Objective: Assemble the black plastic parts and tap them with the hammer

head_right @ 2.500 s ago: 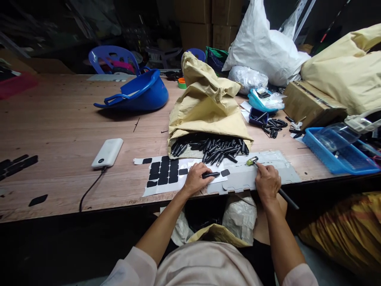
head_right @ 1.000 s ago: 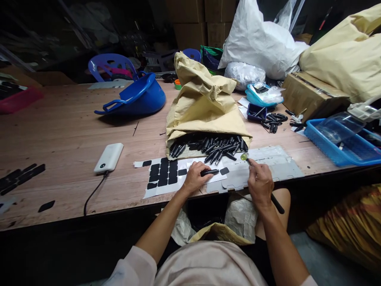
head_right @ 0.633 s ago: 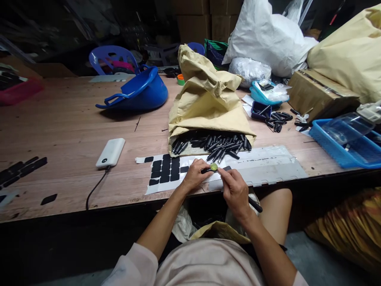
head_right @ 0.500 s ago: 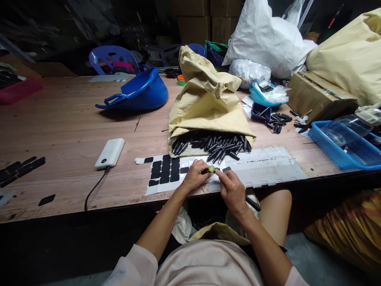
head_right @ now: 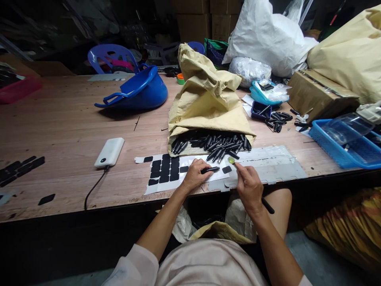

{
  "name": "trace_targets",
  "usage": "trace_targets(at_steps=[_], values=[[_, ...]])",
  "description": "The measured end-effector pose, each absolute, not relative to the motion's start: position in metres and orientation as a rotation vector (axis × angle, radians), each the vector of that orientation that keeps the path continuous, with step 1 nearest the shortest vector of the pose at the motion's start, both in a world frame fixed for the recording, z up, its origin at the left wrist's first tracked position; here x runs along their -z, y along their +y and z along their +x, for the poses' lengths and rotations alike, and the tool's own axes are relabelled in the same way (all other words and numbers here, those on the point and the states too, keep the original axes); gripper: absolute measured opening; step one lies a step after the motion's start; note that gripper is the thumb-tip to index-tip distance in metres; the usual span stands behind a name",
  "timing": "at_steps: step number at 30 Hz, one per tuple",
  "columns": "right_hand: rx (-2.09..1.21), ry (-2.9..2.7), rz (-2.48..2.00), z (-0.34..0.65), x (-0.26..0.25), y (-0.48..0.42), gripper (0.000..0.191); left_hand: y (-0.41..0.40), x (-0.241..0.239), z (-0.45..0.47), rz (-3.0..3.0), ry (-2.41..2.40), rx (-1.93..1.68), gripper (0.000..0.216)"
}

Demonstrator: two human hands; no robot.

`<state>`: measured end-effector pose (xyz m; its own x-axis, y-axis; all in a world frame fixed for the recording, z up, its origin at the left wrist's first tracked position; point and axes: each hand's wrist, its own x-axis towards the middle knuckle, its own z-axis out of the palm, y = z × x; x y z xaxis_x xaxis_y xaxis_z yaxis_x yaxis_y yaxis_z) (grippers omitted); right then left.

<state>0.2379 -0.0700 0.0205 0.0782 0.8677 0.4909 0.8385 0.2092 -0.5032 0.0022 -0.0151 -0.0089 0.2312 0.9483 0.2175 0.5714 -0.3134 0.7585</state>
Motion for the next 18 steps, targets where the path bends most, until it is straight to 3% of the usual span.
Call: trace_targets(at_steps=[8,18], values=[[0.238,-1.611,-2.052,0.307,-0.005,-0.028,0.03,-0.014,0.006,0.005,2.032,1.425,-0.876,0.016],[0.303,-1.575,-2.051,0.304,0.006,-0.026,0.029,-0.089,-0.002,0.011,2.221,1.19,-0.768,0.018]])
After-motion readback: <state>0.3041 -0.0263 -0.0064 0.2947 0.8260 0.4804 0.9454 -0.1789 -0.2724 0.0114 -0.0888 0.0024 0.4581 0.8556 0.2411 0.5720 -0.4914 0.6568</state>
